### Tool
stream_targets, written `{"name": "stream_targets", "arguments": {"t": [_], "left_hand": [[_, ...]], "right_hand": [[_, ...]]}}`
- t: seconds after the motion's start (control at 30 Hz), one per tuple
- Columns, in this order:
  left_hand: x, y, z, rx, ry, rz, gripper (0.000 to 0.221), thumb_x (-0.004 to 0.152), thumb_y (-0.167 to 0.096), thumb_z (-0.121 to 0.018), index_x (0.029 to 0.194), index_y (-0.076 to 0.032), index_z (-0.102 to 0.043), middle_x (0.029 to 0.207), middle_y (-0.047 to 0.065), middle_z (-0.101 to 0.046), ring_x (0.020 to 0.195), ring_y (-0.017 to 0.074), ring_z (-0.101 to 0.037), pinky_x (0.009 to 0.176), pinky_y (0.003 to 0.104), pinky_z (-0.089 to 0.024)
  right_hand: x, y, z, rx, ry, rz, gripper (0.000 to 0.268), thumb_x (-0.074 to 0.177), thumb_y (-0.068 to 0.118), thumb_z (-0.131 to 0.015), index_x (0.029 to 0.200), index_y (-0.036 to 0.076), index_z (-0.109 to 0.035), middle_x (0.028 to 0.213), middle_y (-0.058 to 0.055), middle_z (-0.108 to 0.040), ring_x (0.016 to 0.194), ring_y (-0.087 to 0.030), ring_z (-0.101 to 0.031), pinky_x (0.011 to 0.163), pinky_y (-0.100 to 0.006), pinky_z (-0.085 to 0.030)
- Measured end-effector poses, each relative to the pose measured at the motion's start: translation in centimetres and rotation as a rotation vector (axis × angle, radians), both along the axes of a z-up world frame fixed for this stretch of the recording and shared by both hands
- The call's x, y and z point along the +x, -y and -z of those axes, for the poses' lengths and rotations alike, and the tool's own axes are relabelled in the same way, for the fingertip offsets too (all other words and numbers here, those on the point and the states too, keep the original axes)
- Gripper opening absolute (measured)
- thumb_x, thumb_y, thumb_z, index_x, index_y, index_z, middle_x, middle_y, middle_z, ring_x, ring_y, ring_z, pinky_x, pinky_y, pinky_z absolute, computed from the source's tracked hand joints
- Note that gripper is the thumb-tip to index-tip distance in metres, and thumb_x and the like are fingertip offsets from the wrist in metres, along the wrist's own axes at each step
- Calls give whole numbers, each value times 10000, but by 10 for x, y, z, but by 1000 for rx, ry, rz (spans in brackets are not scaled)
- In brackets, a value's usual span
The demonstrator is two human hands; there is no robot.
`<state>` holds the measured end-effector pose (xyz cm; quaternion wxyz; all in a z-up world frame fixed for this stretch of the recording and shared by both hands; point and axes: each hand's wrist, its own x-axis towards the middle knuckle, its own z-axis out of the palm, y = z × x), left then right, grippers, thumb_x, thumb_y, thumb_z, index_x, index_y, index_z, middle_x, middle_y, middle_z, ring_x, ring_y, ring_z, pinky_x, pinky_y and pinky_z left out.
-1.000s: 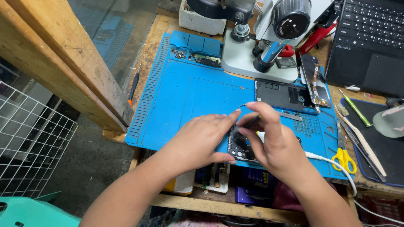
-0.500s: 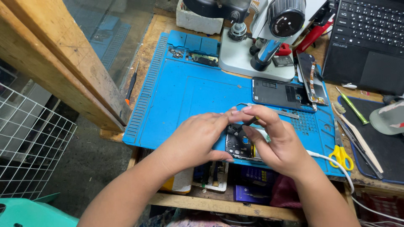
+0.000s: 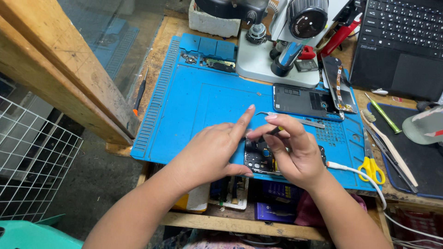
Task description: The person uses a screwdriver to remove screws from the internal components of a mobile phone and then handles a replacement screen and internal chassis.
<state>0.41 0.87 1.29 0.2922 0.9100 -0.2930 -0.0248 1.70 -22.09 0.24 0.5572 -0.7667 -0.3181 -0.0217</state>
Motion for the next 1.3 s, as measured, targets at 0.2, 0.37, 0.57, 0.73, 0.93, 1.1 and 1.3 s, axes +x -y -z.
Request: {"name": "stream_targets", "arguments": {"t": [0.2,0.37,0.57,0.73,0.93,1.1,1.3], "left_hand": [[1,0,3,-147,114,42,1335,648,-487,-896,1586,16,-91,1182,157,-714,1087,392,-646,905,459,-516],[0,-1,4,-155,112,41,1323,654,-465,-897,1595,3,-92,1186,147,-721,1103,384,-651,907,454,-522],[-1,0,1,-73,44,1,1343,646,-482,-912,1596,-22,-81,1168,187,-690,1099,396,-638,898,451,-524],[0,0,4,-143,107,39,1347,636,-468,-911,1592,-8,-81,1206,151,-720,1120,393,-642,914,455,-516],[-1,0,3,-114,79,19,1362,641,-486,-916,1601,-19,-70,1185,165,-713,1136,392,-638,933,451,-515],[-1,1,1,-90,52,-6,1383,620,-486,-927,1594,-24,-61,1186,204,-689,1142,400,-628,922,448,-516],[0,1,5,-158,108,37,1363,634,-454,-922,1594,-16,-59,1211,155,-730,1156,396,-633,948,454,-501]], "right_hand": [[3,-7,11,-86,498,174,534,865,65,-850,1296,78,-534,1169,-101,-685,901,-160,-737,756,-257,-624],[1,-3,-1,-71,459,8,521,870,28,-704,1332,54,-466,1170,-150,-662,1049,-264,-693,925,-399,-565],[4,-4,4,14,211,-43,427,1039,-14,-667,1411,87,-483,1137,-80,-708,1082,-179,-769,932,-336,-638],[7,-7,8,-91,459,176,616,817,133,-863,1322,91,-513,1181,-143,-675,1001,-175,-723,835,-303,-617],[3,0,0,16,215,-81,454,990,-3,-601,1400,79,-427,1225,-145,-692,1058,-221,-677,915,-342,-538],[8,0,8,56,164,-54,456,1053,9,-655,1443,96,-436,1211,-95,-638,1094,-198,-755,945,-319,-633],[8,-7,5,-119,483,154,696,790,217,-885,1339,107,-473,1211,-125,-659,953,-200,-724,832,-305,-596]]}}
